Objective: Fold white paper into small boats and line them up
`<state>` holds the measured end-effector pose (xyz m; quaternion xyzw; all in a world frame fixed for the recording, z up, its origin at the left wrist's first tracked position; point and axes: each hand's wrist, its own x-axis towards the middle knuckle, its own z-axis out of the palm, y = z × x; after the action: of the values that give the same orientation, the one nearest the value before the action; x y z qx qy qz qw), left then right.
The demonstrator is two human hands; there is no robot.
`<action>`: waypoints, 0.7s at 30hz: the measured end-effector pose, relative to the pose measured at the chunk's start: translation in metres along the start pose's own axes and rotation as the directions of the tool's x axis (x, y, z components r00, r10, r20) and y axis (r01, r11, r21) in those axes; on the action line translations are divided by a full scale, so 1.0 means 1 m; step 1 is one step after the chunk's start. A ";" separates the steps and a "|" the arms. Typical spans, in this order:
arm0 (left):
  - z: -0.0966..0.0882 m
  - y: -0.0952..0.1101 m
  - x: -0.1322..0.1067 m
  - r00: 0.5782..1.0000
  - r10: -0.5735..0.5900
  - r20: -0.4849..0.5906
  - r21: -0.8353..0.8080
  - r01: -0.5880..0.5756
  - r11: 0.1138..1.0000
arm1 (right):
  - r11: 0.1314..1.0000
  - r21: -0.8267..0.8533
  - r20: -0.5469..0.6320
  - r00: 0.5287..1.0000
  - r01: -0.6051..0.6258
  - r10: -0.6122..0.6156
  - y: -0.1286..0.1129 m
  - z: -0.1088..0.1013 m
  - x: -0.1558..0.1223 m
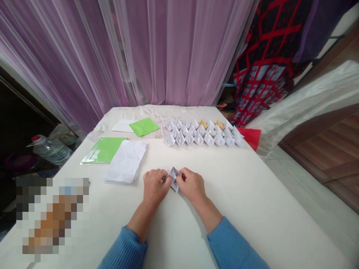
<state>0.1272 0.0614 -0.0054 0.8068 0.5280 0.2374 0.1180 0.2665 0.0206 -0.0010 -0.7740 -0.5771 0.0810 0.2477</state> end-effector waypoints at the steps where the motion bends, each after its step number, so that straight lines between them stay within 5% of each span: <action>1: 0.000 0.000 0.000 1.000 -0.010 -0.003 0.005 0.010 1.000 | 1.000 -0.003 0.006 1.000 -0.007 0.007 0.000 -0.001 0.000; 13: 0.000 -0.002 -0.002 0.999 0.001 -0.044 0.007 -0.001 1.000 | 0.997 0.081 0.056 0.998 -0.001 -0.004 0.002 -0.004 0.001; 21: 0.005 -0.009 -0.001 0.998 -0.007 -0.069 -0.050 0.004 0.999 | 0.880 0.475 0.065 0.997 0.012 -0.049 0.018 -0.005 0.008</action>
<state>0.1222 0.0649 -0.0134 0.7934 0.5280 0.2779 0.1202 0.2869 0.0226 -0.0038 -0.6773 -0.5607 0.2447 0.4086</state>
